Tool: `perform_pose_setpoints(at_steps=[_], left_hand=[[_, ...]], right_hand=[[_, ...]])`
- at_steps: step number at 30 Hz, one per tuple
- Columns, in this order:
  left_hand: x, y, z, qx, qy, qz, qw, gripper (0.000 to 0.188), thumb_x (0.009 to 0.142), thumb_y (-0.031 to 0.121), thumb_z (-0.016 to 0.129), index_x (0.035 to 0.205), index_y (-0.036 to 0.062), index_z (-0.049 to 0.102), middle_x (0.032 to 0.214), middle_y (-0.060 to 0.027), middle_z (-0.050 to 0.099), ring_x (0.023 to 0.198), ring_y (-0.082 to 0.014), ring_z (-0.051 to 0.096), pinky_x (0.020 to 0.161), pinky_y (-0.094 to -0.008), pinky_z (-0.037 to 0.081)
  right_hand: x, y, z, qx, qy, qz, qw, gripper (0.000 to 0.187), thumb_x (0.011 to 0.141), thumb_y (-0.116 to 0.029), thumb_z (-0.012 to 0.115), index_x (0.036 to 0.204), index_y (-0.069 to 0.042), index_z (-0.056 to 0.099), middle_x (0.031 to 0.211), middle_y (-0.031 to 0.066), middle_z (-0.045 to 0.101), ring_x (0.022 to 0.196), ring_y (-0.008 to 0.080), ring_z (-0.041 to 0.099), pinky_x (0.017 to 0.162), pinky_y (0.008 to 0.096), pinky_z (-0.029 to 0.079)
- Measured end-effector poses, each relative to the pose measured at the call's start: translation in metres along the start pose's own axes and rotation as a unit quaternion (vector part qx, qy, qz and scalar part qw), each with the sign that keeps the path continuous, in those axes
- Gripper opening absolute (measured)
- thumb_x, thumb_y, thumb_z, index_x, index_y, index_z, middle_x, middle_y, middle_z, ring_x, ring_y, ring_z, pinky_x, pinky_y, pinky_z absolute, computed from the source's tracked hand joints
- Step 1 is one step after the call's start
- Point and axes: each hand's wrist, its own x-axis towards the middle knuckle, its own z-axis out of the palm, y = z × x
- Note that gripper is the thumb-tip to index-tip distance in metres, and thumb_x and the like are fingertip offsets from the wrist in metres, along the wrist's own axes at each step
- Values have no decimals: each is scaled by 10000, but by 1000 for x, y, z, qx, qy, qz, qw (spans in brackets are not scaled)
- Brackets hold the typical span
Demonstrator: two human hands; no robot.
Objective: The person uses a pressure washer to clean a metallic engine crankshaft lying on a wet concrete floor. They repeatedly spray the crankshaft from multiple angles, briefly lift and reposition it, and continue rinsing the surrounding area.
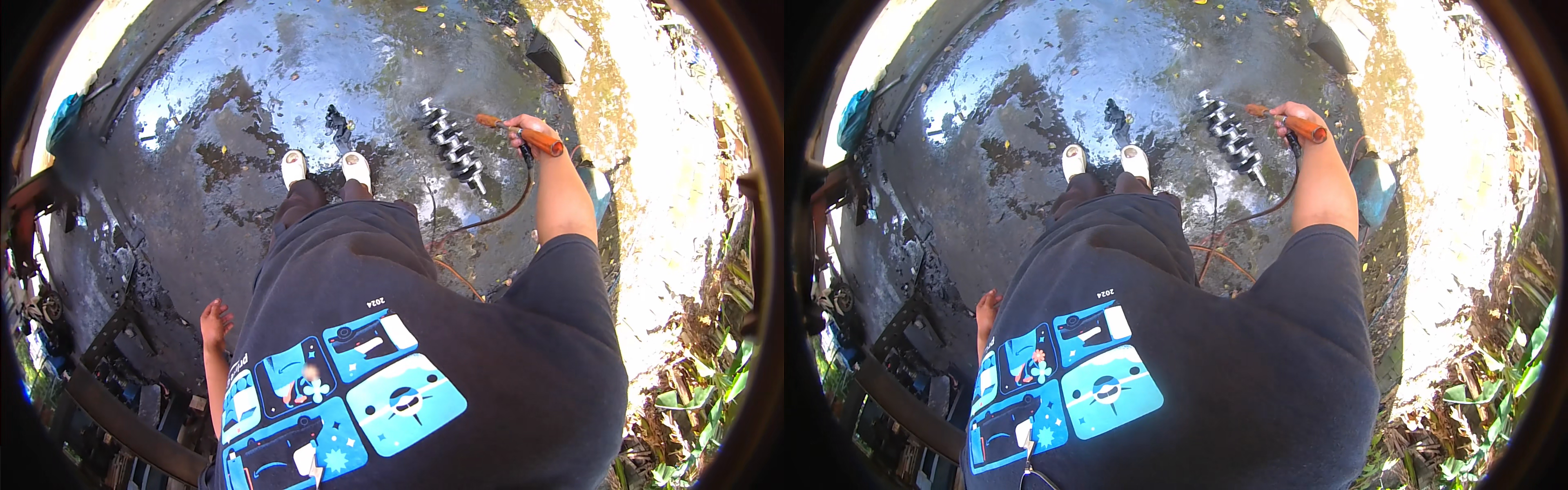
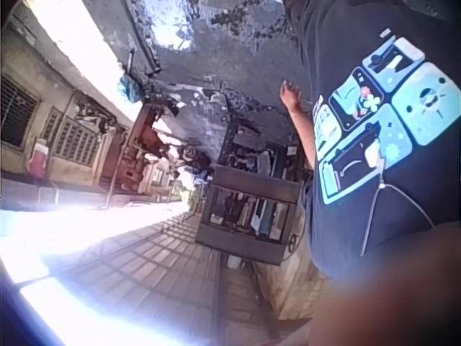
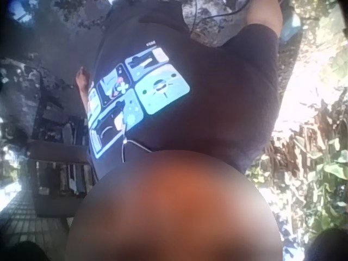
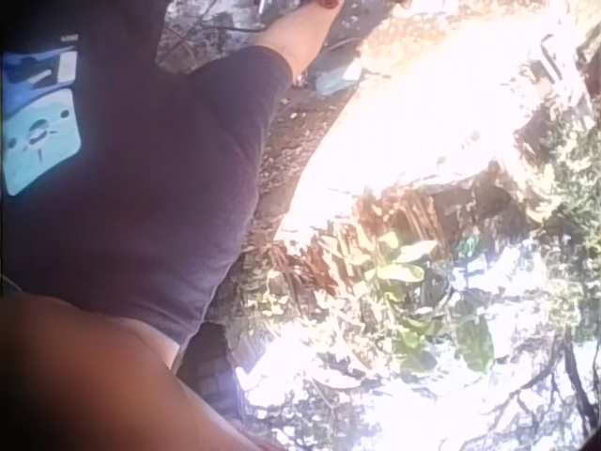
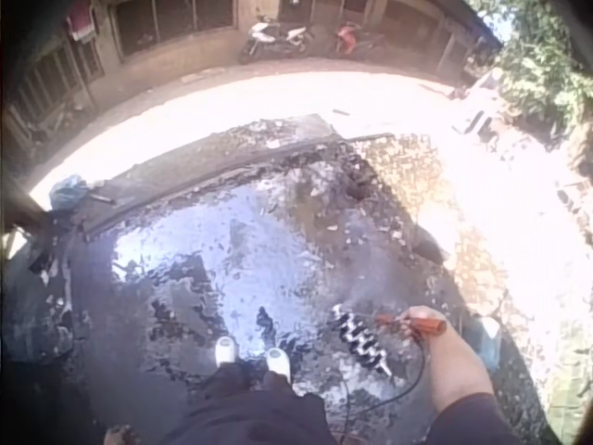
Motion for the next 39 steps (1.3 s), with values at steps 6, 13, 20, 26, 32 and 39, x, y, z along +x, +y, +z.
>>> perform_pose_setpoints(at_steps=[6,13,20,26,32,39], left_hand=[[0,-13,-7,-4,-12,6,1000,392,883,394,536,1164,120,547,980,-23,572,772,-147,562,622,-296,440],[-4,-12,-6,-3,-12,13,1000,387,883,394,536,1159,124,551,965,-17,570,768,-143,562,620,-292,438],[-10,-9,-1,4,-8,17,1000,395,886,383,532,1172,110,547,975,-20,575,766,-139,561,616,-282,439],[-13,-6,2,19,3,13,1000,394,888,378,530,1172,106,547,972,-23,576,765,-140,560,612,-284,443],[-8,-13,2,6,2,10,1000,400,884,382,534,1174,106,546,974,-28,576,768,-144,560,606,-282,444],[-9,-9,5,15,1,16,1000,415,884,393,530,1178,100,541,989,-34,574,779,-148,557,612,-289,444]], right_hand=[[-1,-9,2,-22,2,28,999,165,797,-222,563,909,-102,553,642,-5,474,465,110,428,446,323,335],[0,-9,0,-27,7,10,1000,158,797,-232,563,900,-114,539,644,-8,471,467,109,427,450,329,337],[3,-9,-1,-39,-2,14,999,150,810,-243,551,900,-126,521,631,-14,472,464,109,437,445,326,336],[1,-10,1,-35,-12,16,999,133,813,-243,561,866,-135,504,618,-30,457,457,95,418,428,302,313],[-2,-10,0,-37,-10,9,999,142,810,-245,553,879,-129,506,628,-16,474,458,109,431,432,321,333],[6,-10,-5,-28,-26,24,999,145,802,-241,560,869,-122,514,630,-15,479,463,109,430,433,321,331]])
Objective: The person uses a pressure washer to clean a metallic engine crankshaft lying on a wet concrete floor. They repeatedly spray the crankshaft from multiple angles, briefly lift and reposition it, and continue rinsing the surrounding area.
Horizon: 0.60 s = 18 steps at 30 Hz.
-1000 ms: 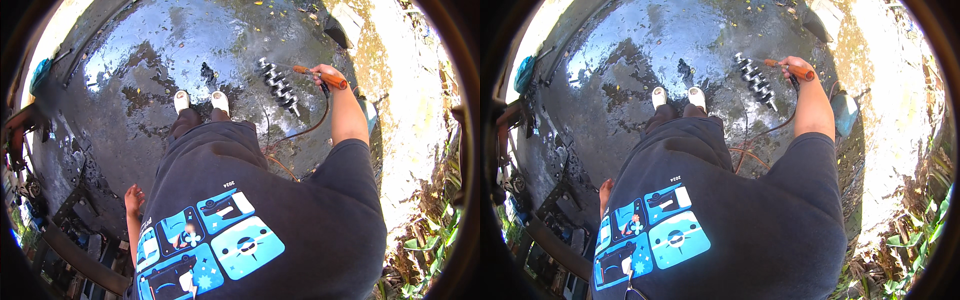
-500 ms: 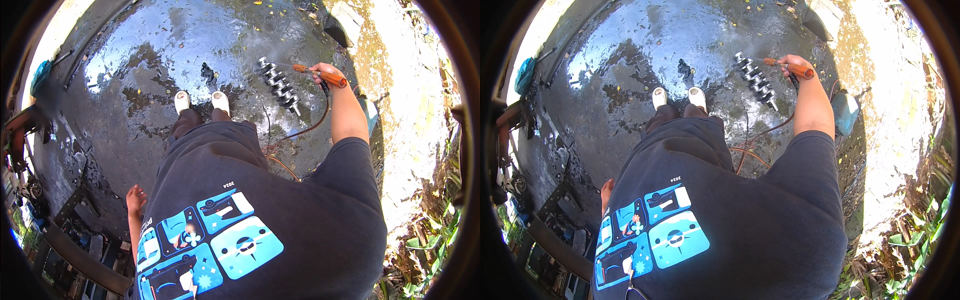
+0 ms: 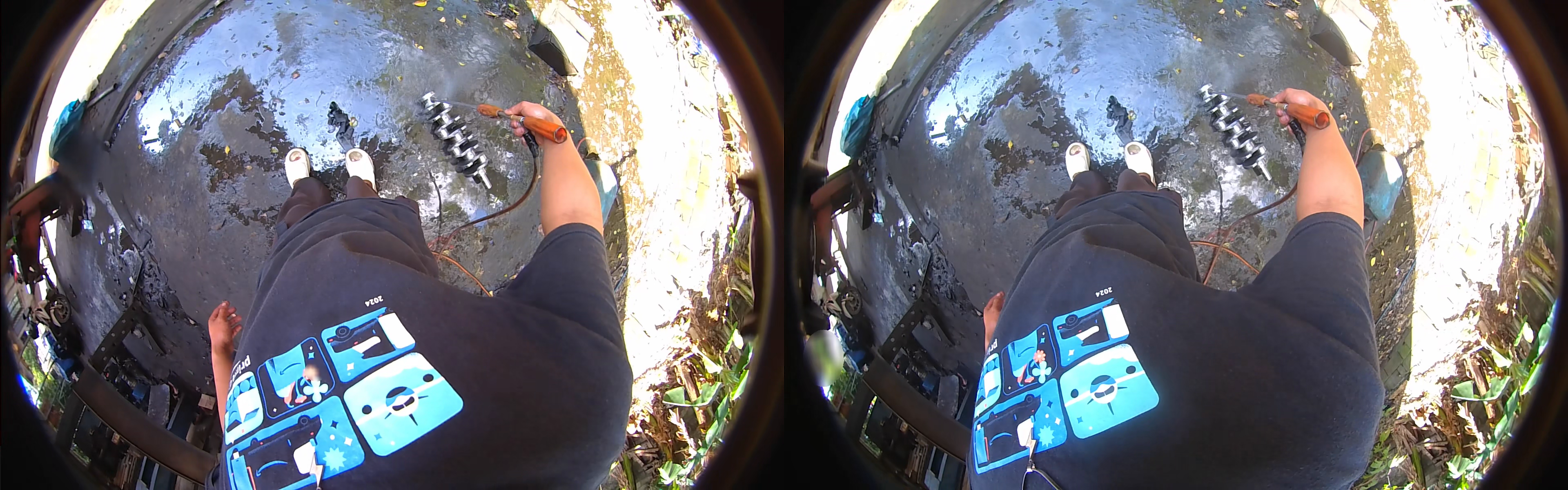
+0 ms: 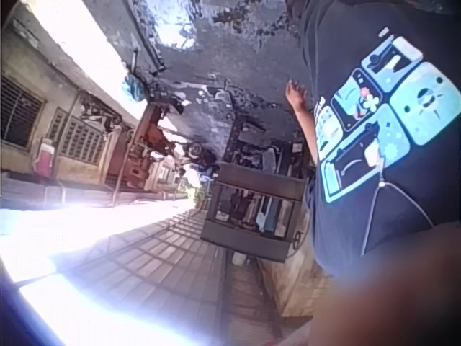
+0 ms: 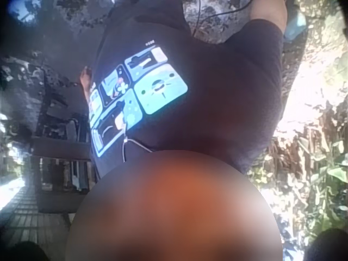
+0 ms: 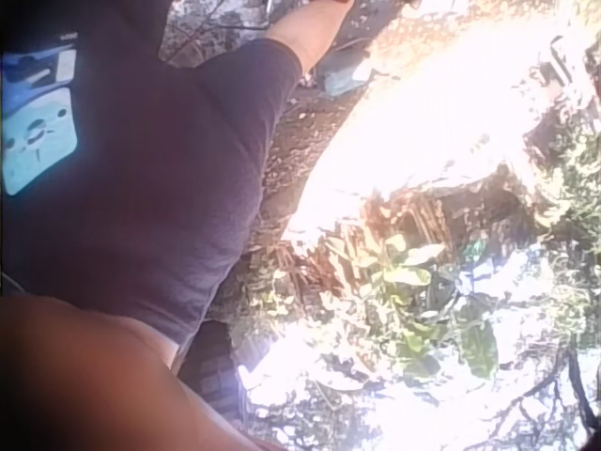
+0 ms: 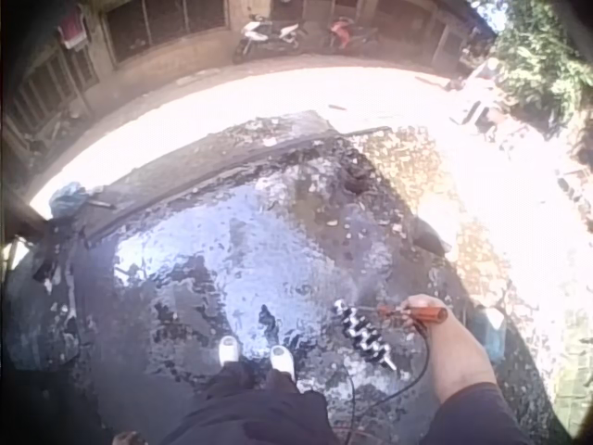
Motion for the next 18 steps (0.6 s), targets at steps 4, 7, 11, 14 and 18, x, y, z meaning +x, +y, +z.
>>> perform_pose_setpoints(at_steps=[4,7,11,14,18], left_hand=[[-4,7,1,20,11,6,1000,423,888,391,522,1189,94,535,1012,-40,574,793,-151,557,633,-298,443],[-5,12,1,11,-1,-2,1000,422,890,386,518,1195,93,531,1023,-43,574,799,-153,557,644,-299,442],[-4,13,1,9,-4,3,1000,415,891,377,513,1194,93,532,1032,-46,577,796,-154,558,635,-295,440],[0,14,-1,15,-18,13,1000,411,888,374,516,1190,96,537,1031,-48,582,774,-153,556,618,-290,434],[21,16,-4,31,-35,19,999,407,883,368,527,1179,89,547,1015,-49,588,720,-143,543,585,-276,419]], right_hand=[[1,1,-1,-3,12,-10,1000,144,802,-242,564,859,-120,511,627,-14,480,464,111,429,437,326,330],[-1,-1,1,-7,14,7,1000,142,802,-239,565,860,-119,516,628,-12,481,467,112,430,439,329,328],[-6,-2,4,-16,25,4,1000,144,808,-242,564,862,-116,518,635,-12,483,466,112,430,442,330,325],[-7,5,8,-9,38,-16,999,153,815,-250,560,870,-112,521,639,-13,485,466,110,433,434,327,321],[1,30,23,-12,37,-44,998,222,824,-232,565,980,-76,541,688,22,547,486,137,489,406,327,365]])
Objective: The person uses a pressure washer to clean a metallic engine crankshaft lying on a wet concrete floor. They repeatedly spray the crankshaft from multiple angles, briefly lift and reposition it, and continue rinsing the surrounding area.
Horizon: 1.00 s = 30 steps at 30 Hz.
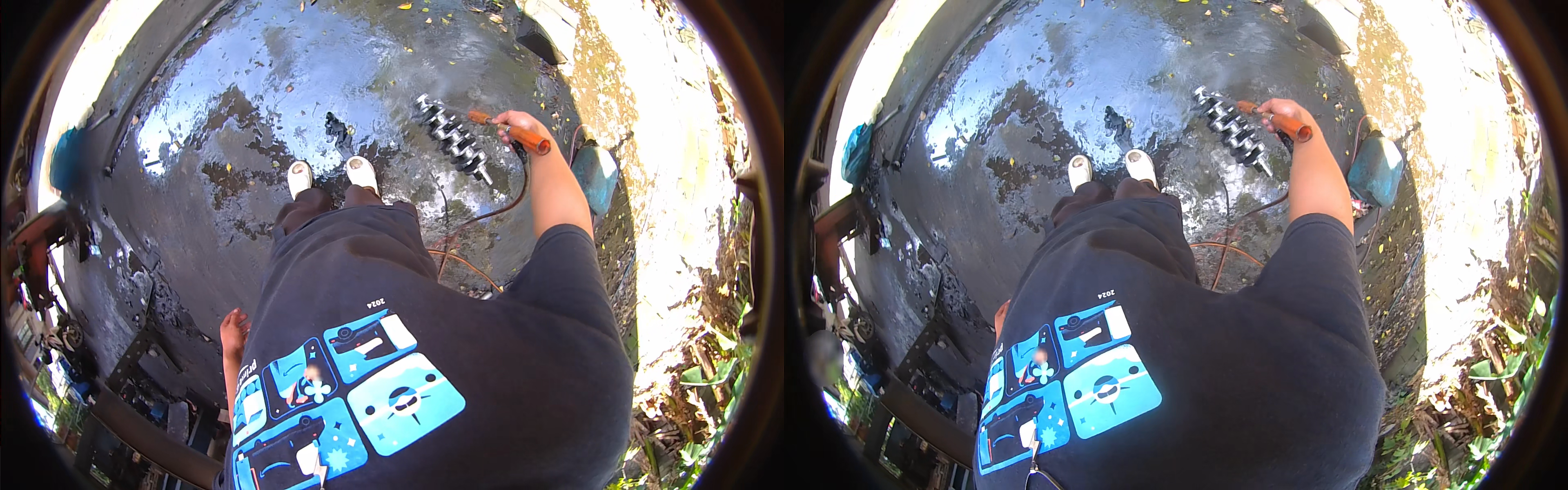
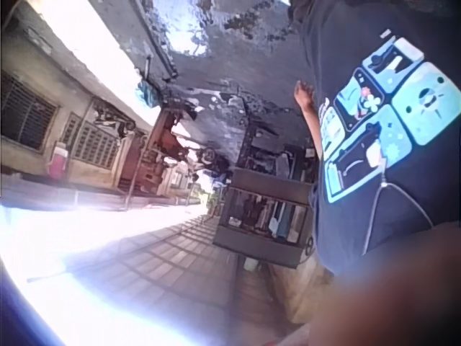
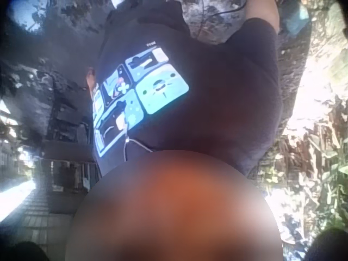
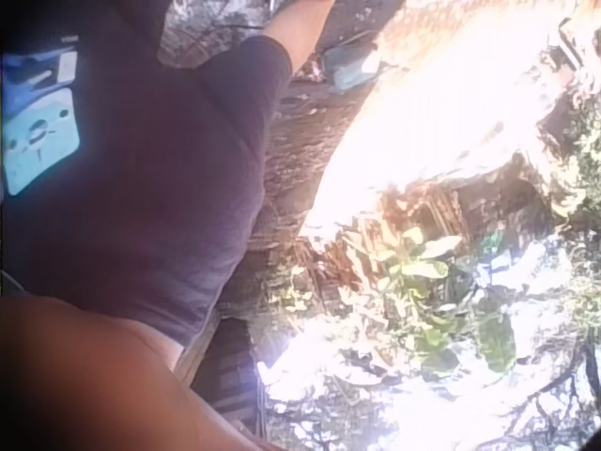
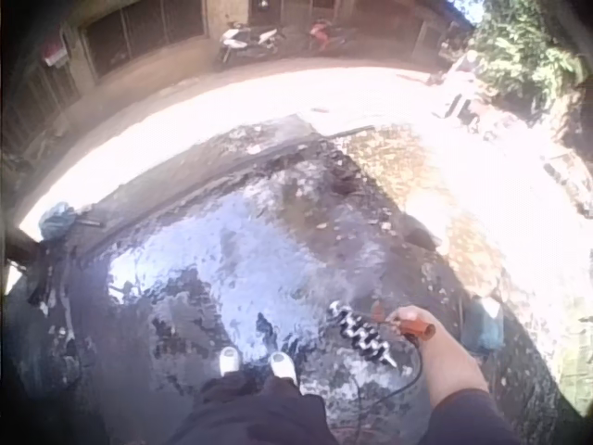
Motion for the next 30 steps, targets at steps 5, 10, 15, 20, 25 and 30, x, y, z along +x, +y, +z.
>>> perform_pose_setpoints(at_steps=[5,10,15,20,25,30], left_hand=[[46,24,-18,95,-56,57,992,396,881,353,532,1165,78,556,944,-55,606,677,-141,528,560,-250,407],[98,95,-35,103,-82,59,990,391,870,356,548,1134,68,555,959,-66,602,678,-157,565,586,-273,443],[169,173,-63,88,-128,102,983,401,876,351,547,1166,75,528,1003,-63,594,725,-165,588,604,-305,455],[232,213,-110,101,-152,147,972,417,881,364,527,1189,82,521,1045,-72,583,783,-179,578,657,-320,454],[286,201,-163,169,-168,92,967,438,872,374,526,1202,86,509,1073,-83,576,805,-198,575,680,-346,455],[309,192,-185,168,-163,46,971,408,866,348,534,1170,76,523,977,-72,594,718,-180,582,591,-325,461]], right_hand=[[10,54,62,-48,-3,-3,999,251,787,-181,603,980,-22,609,770,90,651,570,175,588,489,316,449],[-19,115,151,-78,111,-118,984,205,728,-149,609,836,18,662,645,110,637,532,160,587,523,318,470],[-55,145,266,97,196,-112,969,444,717,-139,684,1123,19,599,648,63,608,505,121,549,506,280,448],[-68,140,348,199,260,-91,941,454,731,-116,661,1161,10,586,658,60,610,516,108,547,506,277,437],[-97,136,405,224,274,-76,932,434,752,-74,641,1159,56,563,707,63,620,527,112,556,500,268,435],[-104,113,449,290,282,-94,910,339,766,-90,649,1064,60,588,700,60,611,532,118,559,496,263,435]])
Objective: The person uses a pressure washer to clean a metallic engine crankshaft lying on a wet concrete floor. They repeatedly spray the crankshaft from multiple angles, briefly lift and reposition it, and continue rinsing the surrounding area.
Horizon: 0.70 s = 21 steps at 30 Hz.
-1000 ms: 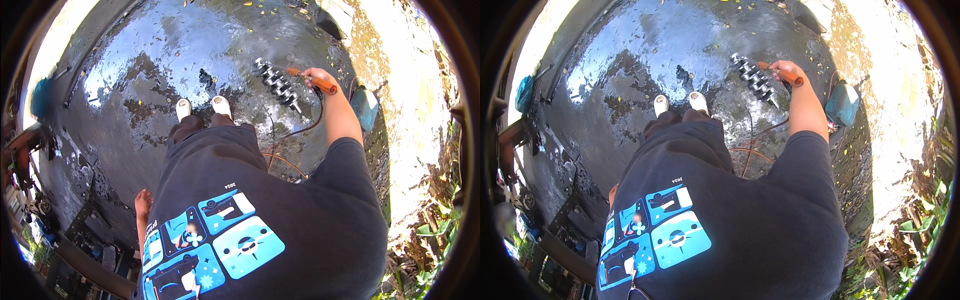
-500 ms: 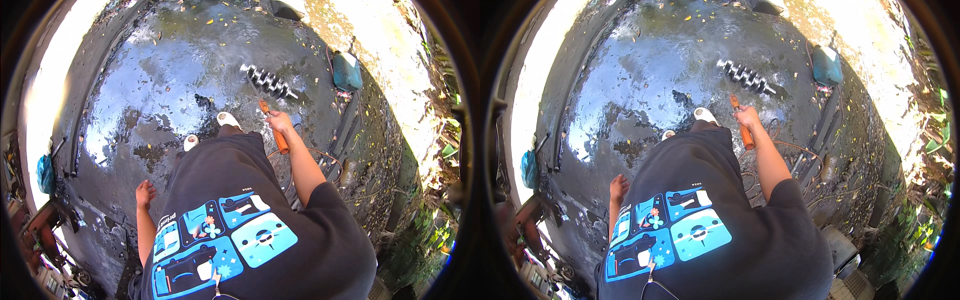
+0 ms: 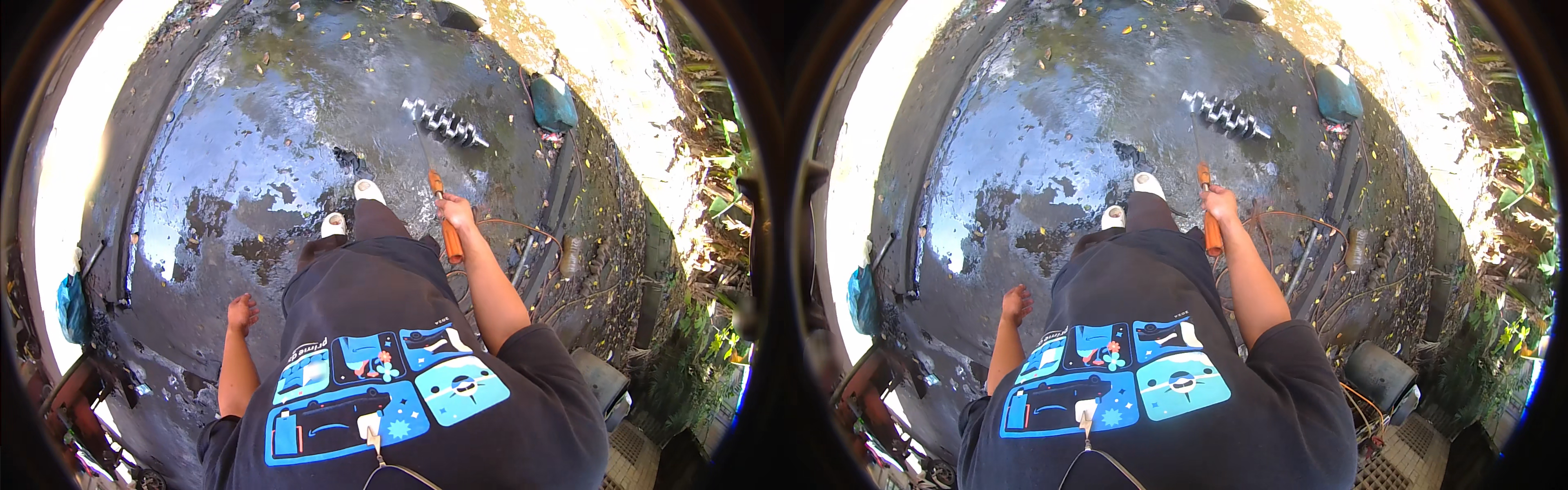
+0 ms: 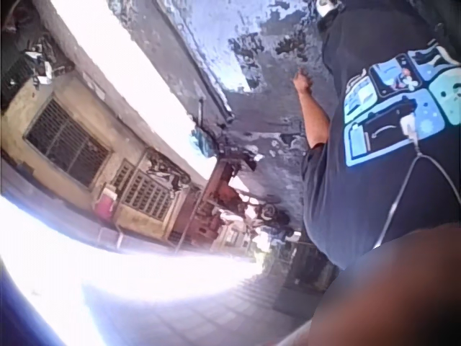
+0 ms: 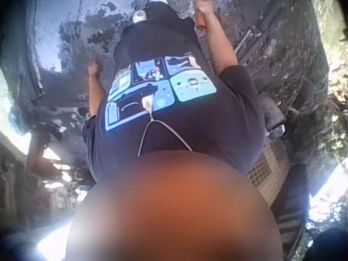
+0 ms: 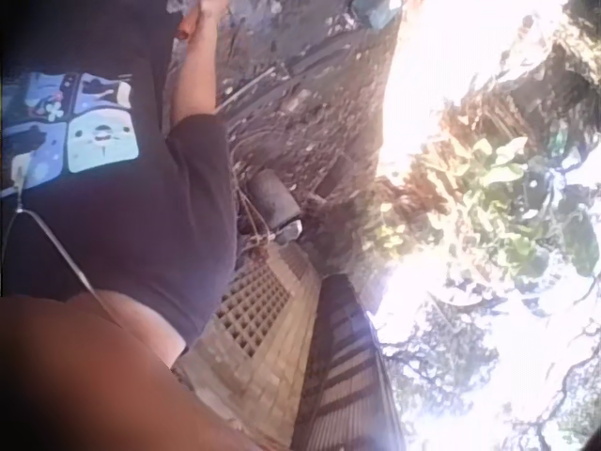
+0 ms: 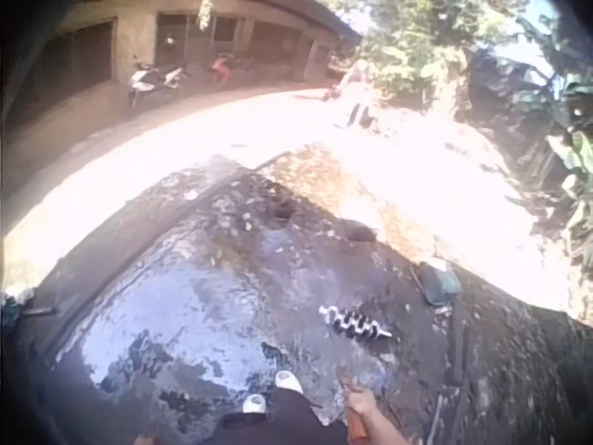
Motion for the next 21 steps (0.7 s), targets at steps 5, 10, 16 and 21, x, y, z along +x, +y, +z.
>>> perform_pose_setpoints(at_steps=[5,10,16,21], left_hand=[[0,14,-8,-2,-19,14,1000,388,870,332,537,1159,73,528,968,-68,590,715,-171,580,569,-302,456],[3,49,-28,-11,-14,49,999,372,878,327,540,1149,72,537,969,-62,590,720,-160,581,560,-282,453],[8,93,-67,-39,27,47,998,389,886,350,534,1160,75,534,991,-65,593,728,-162,583,572,-277,451],[-20,122,-124,-21,47,37,998,419,892,365,525,1193,74,520,995,-69,596,739,-168,590,574,-277,454]], right_hand=[[0,-28,68,33,23,2,999,271,768,-94,637,993,54,610,669,65,591,519,128,537,490,279,428],[36,-73,155,36,70,32,996,218,744,-122,602,896,27,648,711,98,624,605,189,591,556,342,459],[95,-154,275,23,192,122,974,263,753,-165,564,934,4,652,895,190,659,849,324,650,748,383,485],[150,-235,363,89,228,181,953,285,761,-159,593,942,60,616,903,197,648,814,308,647,703,381,495]])
